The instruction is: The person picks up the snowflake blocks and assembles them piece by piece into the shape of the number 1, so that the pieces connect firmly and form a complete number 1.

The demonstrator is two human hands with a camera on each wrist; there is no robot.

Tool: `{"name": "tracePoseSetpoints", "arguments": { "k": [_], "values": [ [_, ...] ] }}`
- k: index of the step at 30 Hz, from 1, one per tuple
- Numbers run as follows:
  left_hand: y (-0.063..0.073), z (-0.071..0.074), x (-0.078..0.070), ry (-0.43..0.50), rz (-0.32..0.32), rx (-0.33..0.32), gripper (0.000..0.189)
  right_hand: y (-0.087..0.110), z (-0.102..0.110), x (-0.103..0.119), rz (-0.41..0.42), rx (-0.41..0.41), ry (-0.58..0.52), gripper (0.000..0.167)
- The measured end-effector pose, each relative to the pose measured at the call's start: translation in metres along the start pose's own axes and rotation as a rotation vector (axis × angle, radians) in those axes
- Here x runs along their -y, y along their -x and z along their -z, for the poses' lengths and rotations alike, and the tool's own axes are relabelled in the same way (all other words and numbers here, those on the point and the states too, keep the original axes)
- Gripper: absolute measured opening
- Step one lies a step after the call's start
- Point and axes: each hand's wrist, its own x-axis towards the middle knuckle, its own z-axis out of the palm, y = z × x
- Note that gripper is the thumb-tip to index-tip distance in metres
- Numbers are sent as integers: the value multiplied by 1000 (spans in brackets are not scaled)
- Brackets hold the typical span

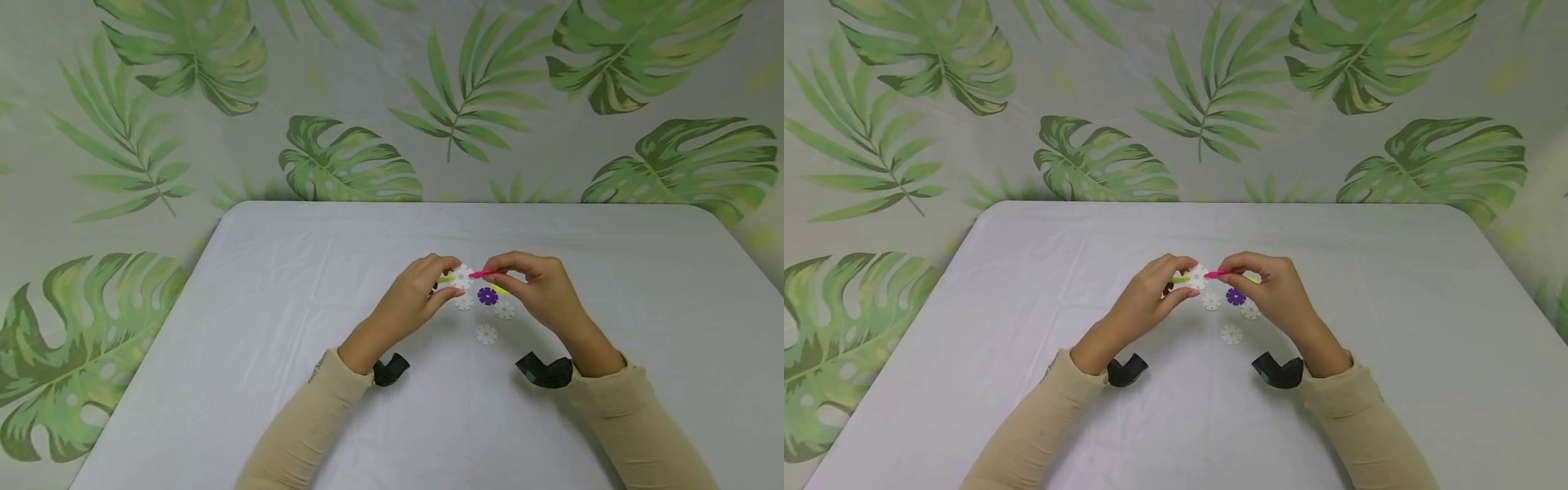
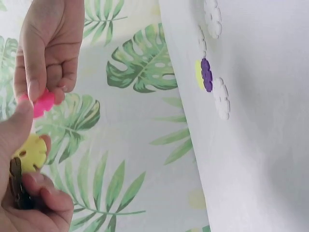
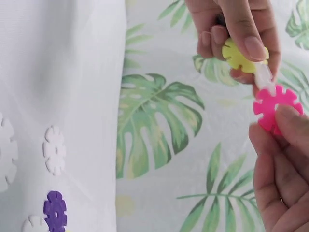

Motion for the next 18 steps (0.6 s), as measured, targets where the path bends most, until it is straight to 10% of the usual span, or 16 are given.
{"name": "tracePoseSetpoints", "arguments": {
  "k": [18],
  "values": [
    [1,4,5,35,54,38,39,0,4,-1,-55,33,7,14]
  ]
}}
